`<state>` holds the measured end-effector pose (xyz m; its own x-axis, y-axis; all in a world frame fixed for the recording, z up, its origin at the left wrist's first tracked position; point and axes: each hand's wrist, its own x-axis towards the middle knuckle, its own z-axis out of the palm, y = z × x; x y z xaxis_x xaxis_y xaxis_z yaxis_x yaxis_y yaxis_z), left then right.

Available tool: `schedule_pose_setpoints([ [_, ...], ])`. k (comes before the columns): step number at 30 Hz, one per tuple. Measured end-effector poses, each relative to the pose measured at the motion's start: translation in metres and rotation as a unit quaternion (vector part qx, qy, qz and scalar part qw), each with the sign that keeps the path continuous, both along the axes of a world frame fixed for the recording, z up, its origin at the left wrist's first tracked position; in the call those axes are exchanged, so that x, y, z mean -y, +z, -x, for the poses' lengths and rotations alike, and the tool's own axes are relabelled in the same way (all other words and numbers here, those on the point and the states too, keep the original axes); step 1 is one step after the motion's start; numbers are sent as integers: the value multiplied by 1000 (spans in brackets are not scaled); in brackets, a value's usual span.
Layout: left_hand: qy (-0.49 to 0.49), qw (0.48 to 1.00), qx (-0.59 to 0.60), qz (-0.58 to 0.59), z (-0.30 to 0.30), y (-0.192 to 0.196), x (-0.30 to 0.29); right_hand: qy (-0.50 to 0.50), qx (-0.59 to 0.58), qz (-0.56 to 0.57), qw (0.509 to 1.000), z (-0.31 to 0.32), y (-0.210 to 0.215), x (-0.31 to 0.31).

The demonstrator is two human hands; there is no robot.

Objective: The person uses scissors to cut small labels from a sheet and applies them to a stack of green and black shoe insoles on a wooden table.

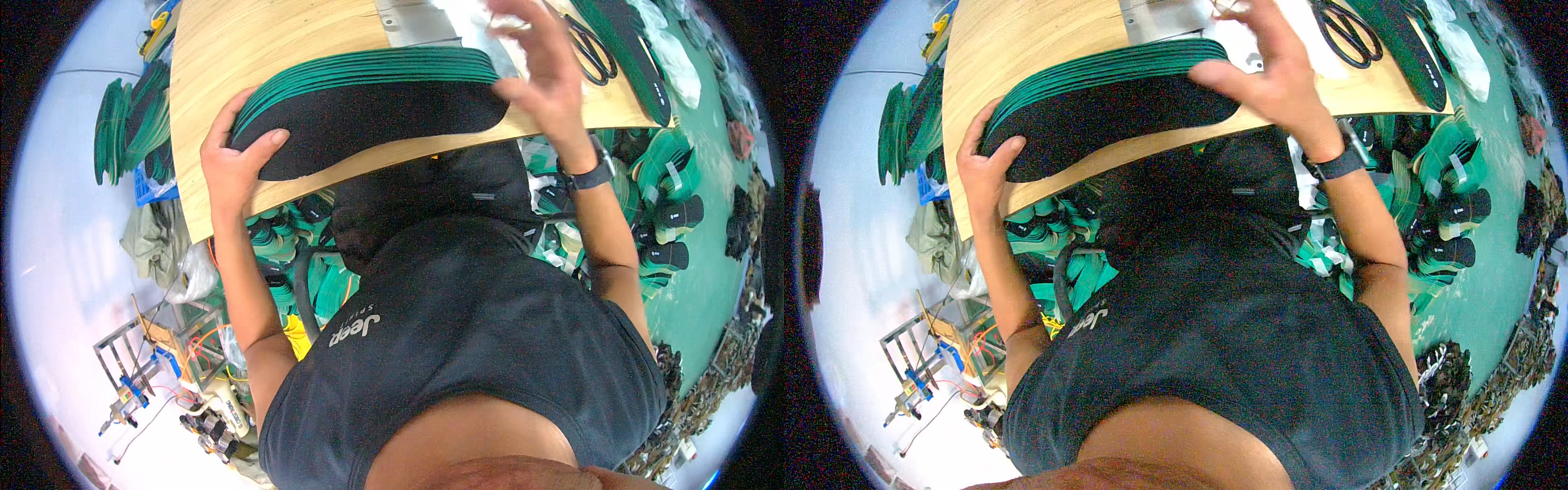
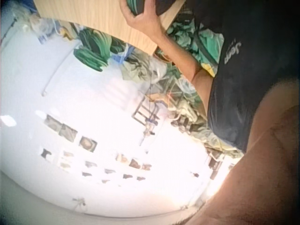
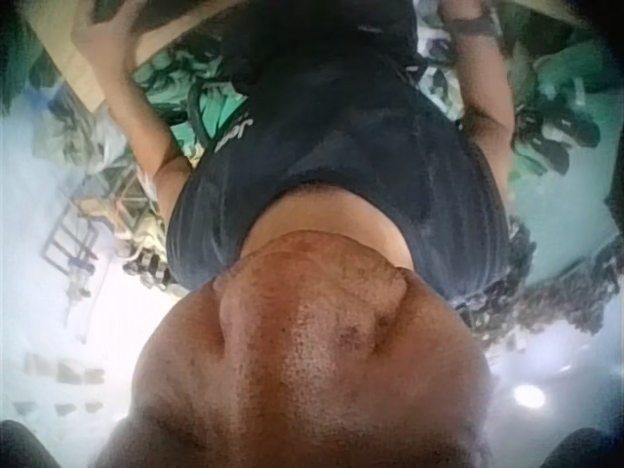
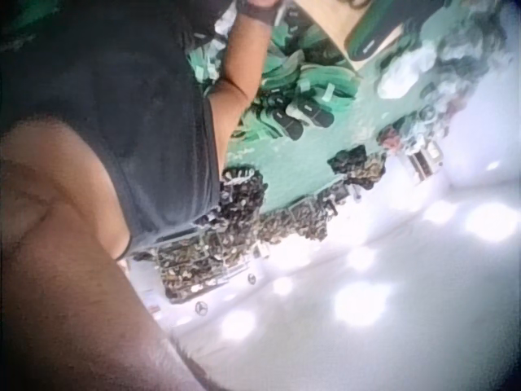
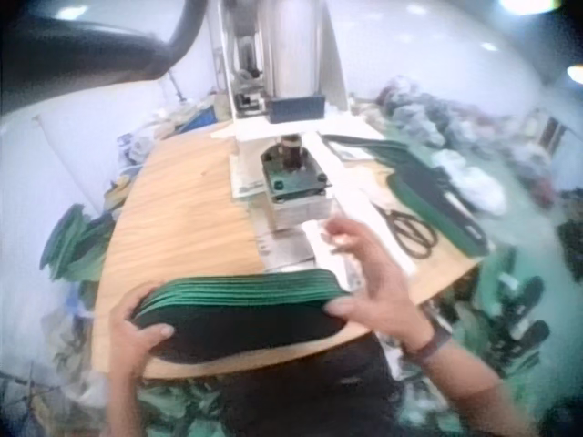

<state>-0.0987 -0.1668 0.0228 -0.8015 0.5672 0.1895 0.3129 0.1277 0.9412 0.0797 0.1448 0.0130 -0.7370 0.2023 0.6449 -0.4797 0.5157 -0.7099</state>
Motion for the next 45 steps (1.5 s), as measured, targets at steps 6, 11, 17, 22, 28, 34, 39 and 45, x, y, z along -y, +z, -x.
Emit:
schedule_pose_setpoints([
  [6, 10, 999, 39, 5, 4, -2, 3, 52, -265, -33, 962, -27, 81, -41],
  [11, 0, 1000, -2, 27, 1, 2, 3, -47, -190, -61, 979, -35, 98, -29],
  [17, -39, 983, -180, 25, 3, 1, 10, -36, 113, -236, 964, -21, 25, 4],
  [22, -27, 945, -325, -17, 10, 2, 9, 15, 146, -272, 951, -4, 25, 8],
  [28, -45, 963, -260, 53, 14, -10, 1, -21, 141, -304, 942, -1, 18, -2],
  [34, -48, 996, -54, 50, 18, 11, -13, 13, 220, -59, 974, 3, 16, -4],
  [39, 10, 965, -184, 188, 33, 5, -17, -133, 150, -93, 975, 0, 3, -4],
  [45, -37, 940, -336, 34, -25, 35, -57, -96, -124, 292, 944, -1, 49, 30],
])
